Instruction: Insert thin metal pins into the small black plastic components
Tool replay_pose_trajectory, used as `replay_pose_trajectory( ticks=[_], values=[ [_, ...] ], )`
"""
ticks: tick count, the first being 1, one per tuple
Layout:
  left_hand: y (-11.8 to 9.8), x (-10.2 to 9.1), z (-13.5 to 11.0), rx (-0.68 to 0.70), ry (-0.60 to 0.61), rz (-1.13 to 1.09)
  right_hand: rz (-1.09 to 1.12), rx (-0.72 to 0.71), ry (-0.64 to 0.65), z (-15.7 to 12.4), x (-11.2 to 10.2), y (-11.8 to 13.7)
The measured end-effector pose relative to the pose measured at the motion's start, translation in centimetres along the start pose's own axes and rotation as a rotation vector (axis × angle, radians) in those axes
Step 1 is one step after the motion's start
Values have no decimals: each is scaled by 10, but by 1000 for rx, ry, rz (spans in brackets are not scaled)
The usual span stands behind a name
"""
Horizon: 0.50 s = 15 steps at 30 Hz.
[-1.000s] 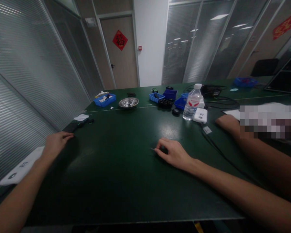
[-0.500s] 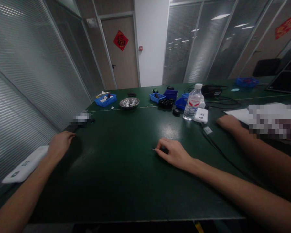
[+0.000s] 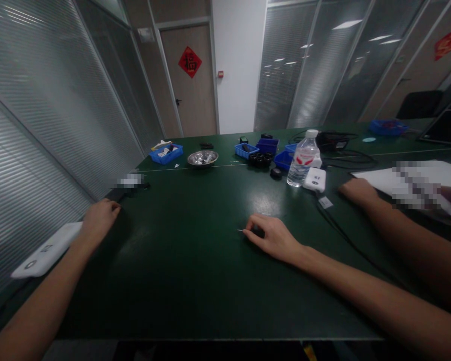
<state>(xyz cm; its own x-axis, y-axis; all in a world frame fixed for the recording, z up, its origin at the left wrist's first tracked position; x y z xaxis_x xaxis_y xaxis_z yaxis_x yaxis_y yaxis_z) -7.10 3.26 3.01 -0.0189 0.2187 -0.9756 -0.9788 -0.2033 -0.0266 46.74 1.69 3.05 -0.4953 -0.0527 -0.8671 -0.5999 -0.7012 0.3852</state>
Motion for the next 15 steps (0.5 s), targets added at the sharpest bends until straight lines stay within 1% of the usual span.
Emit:
replay_pose_trajectory(
  ticks=[6, 11, 15],
  values=[
    [0, -2, -3, -26, -13, 16, 17, 10, 1, 0, -1, 0],
    [-2, -3, -6, -41, -36, 40, 10, -9, -13, 0, -1, 1],
    [-6, -3, -6, -24, -44, 60, 0, -1, -12, 0, 0, 0]
  ],
)
Point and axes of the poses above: each hand's wrist, its own z-axis towards the middle knuckle, its own x-axis out of the palm, y = z × x, the point moved 7 cm from there along z, towards the middle knuckle, and after that the axes turned 8 degrees about -z, right-handed, at the moved point
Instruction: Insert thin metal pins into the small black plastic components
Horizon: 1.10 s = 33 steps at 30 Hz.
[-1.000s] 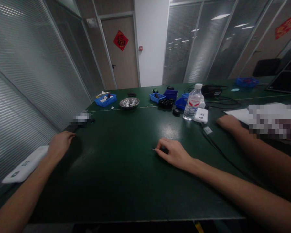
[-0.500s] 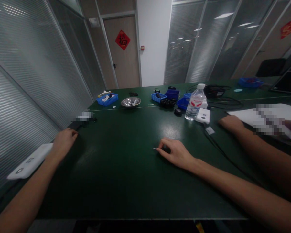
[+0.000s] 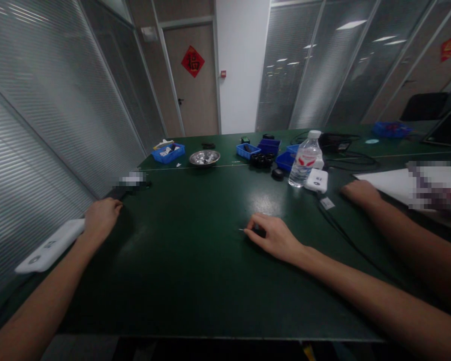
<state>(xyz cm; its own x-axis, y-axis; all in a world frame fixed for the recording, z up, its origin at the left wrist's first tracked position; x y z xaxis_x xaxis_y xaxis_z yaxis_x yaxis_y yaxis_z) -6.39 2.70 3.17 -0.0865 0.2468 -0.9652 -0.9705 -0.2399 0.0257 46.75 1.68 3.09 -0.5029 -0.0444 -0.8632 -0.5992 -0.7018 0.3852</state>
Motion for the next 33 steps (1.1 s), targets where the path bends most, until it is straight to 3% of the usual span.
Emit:
replay_pose_trajectory(
  ticks=[19, 33],
  values=[
    [-3, 0, 6, 30, 71, 17, 6, -14, 1, -1, -1, 2],
    [-13, -14, -2, 18, 65, -55, 4, -15, 2, 0, 0, 1]
  ],
)
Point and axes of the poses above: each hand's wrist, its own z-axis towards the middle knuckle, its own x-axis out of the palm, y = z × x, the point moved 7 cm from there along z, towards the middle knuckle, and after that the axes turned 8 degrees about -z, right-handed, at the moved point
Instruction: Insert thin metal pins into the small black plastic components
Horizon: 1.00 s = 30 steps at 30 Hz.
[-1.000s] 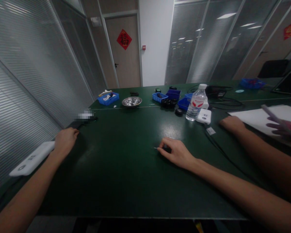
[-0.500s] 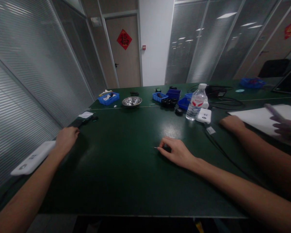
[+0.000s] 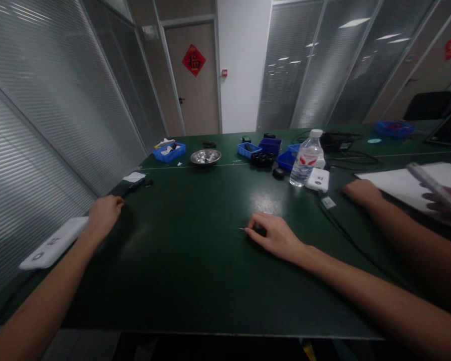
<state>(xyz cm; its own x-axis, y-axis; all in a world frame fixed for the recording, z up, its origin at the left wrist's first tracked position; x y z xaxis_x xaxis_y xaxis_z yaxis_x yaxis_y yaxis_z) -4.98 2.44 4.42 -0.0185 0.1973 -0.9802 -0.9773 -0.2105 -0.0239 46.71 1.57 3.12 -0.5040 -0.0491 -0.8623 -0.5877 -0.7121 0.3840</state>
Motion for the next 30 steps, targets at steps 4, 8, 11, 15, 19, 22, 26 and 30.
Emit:
replay_pose_trajectory(
  ticks=[4, 8, 11, 15, 19, 22, 26, 30],
  values=[
    [0, -5, 1, -32, -7, -19, -2, 4, 5, 0, 0, 0],
    [0, -7, 0, -64, -10, -43, -1, 6, 9, 1, 1, -1],
    [3, -8, -3, -104, -18, -50, 0, 6, 8, 1, 2, -2],
    [6, -10, -7, -160, -38, -32, 5, 0, 12, 0, 0, 0],
    [4, -12, -6, -187, -42, -19, 3, 11, 15, 0, -2, 2],
    [0, -15, -7, -207, -48, -14, -5, 12, 18, 1, -1, 3],
    [-9, -17, -10, -181, -38, -32, -13, 13, 13, 1, 0, 1],
    [-40, -14, -7, -55, 15, -95, -5, 9, 10, 1, 1, 0]
  ],
)
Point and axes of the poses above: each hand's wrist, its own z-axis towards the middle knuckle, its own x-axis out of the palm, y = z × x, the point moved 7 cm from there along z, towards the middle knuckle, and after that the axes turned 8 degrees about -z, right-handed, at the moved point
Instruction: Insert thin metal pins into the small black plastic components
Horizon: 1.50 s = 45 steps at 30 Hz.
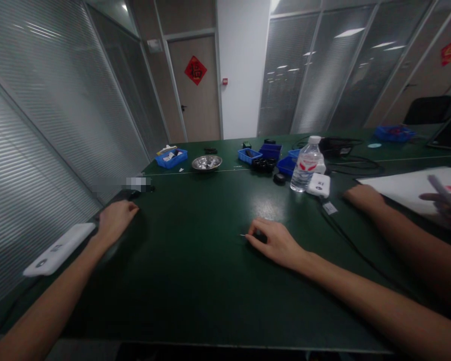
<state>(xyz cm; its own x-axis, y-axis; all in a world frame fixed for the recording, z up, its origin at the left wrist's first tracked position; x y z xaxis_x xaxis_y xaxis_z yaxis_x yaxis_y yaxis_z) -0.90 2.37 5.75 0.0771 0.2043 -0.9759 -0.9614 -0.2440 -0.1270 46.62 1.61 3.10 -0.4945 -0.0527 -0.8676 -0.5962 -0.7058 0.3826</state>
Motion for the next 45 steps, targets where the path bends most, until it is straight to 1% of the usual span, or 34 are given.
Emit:
replay_pose_trajectory(
  ticks=[2, 4, 5, 6, 8, 9, 10, 11, 12, 14, 17, 19, 22, 25, 29, 32, 35, 37, 40, 45],
  values=[
    [-34, 9, -4, 112, 70, -75, 4, -4, -3, 0, 0, 1],
    [-85, 19, -19, 292, 164, -225, 6, -4, 2, 0, 0, 2],
    [-114, 24, -30, 393, 218, -288, 4, -2, 6, 0, 0, 2],
    [-142, 28, -43, 477, 244, -335, -1, 1, 4, -1, -1, 3],
    [-198, 31, -74, 672, 277, -427, -13, 2, 1, -1, -2, 4],
    [-222, 31, -89, 764, 278, -463, -19, 0, -3, -1, -3, 5],
    [-241, 30, -102, 837, 262, -491, -23, -2, -4, -1, -3, 5],
    [-255, 30, -113, 887, 256, -513, -25, -6, -3, 0, -3, 6],
    [-265, 30, -121, 912, 247, -547, -26, -7, -5, 0, -3, 6],
    [-272, 30, -127, 905, 251, -642, -31, -15, -14, 0, -3, 6],
    [-264, 36, -121, 785, 275, -767, -21, -40, -9, -1, -1, 9],
    [-257, 42, -116, 720, 293, -800, -3, -57, 7, -2, 1, 12],
    [-258, 48, -114, 744, 345, -827, 7, -77, 23, -3, 5, 19],
    [-263, 47, -116, 775, 381, -856, -6, -81, 33, -4, 6, 22],
    [-263, 41, -117, 763, 378, -901, -4, -81, 49, -3, 5, 23],
    [-263, 40, -117, 752, 382, -903, 1, -89, 56, -3, 4, 23],
    [-262, 40, -118, 753, 383, -906, 11, -97, 38, -4, 3, 25],
    [-261, 39, -119, 753, 362, -929, 34, -104, 21, -4, 1, 26],
    [-259, 36, -123, 785, 309, -955, 69, -119, 3, -5, 0, 28],
    [-262, 27, -133, 1012, 203, -910, 56, -144, 13, -7, 1, 30]
  ],
)
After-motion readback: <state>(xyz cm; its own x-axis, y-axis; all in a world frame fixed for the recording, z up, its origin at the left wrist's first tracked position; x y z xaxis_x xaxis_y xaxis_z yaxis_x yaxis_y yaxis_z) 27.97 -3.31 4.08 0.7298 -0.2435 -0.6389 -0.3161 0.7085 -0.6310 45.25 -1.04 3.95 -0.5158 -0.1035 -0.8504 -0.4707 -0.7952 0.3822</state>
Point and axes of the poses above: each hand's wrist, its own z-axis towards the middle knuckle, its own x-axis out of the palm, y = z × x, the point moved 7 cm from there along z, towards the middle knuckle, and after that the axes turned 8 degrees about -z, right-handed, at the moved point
